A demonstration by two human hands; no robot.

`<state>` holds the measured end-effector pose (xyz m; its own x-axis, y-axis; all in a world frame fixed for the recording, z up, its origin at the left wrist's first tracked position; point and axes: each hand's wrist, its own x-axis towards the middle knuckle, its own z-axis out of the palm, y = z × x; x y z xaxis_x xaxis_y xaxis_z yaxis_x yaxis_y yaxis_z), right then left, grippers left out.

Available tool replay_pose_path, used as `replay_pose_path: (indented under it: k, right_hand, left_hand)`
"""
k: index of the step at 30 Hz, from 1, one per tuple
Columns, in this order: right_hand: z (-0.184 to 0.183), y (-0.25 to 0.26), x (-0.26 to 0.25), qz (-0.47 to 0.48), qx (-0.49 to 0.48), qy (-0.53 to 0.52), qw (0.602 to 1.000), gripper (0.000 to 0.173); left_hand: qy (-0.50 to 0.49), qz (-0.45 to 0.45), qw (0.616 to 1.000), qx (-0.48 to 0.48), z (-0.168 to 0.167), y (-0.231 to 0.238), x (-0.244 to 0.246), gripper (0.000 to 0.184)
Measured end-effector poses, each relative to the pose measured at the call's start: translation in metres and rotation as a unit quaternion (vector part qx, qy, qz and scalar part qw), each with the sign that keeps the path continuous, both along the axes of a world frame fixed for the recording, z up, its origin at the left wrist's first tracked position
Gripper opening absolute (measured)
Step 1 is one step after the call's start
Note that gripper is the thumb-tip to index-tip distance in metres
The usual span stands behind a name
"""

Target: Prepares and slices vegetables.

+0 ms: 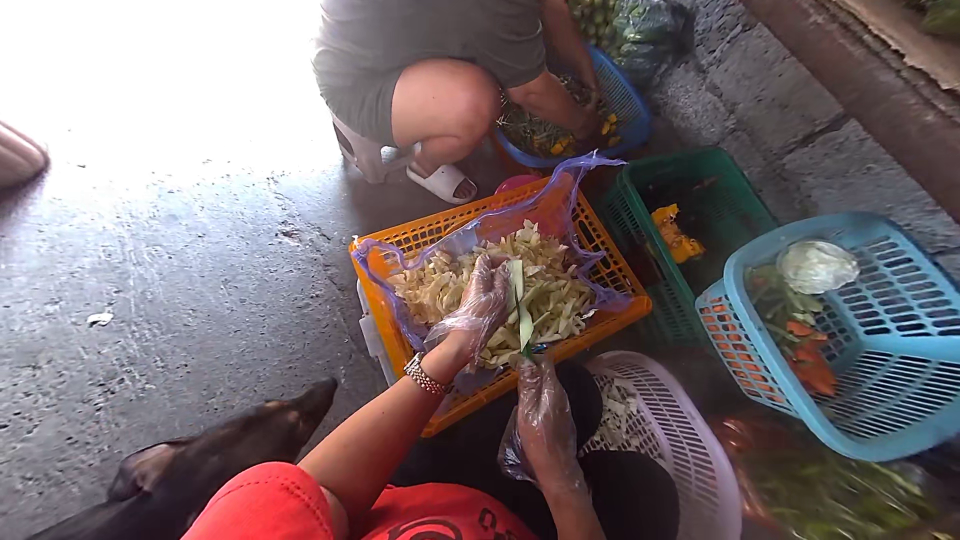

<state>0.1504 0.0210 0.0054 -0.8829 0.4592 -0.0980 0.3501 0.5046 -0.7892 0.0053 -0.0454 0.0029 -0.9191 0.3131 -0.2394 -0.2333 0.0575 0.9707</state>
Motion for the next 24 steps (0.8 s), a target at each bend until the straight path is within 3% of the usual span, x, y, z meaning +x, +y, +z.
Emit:
replay_pose_path:
  k: [11,18,24]
  right_hand:
    - [0.005,0.012,-0.038,0.015,-0.043,-0.082,0.996,0.043]
    - [-0.013,0.040,-0.060,0.038,-0.216,-0.126,0.967,0.044]
    - [-0.001,0.008,-0.011,0.027,-0.066,0.015,0.997,0.040]
  left_hand:
    - [-0.023,-0.008,0.999,-0.026,0.003,-0.001,0.002,0.028]
    - [0.013,-0.049,0.997,-0.051,0.004,-0.001,0.007,0.031]
    - [0.003,-0.034,0.997,-0.065,0.000,-0.006,-0.002,0.031]
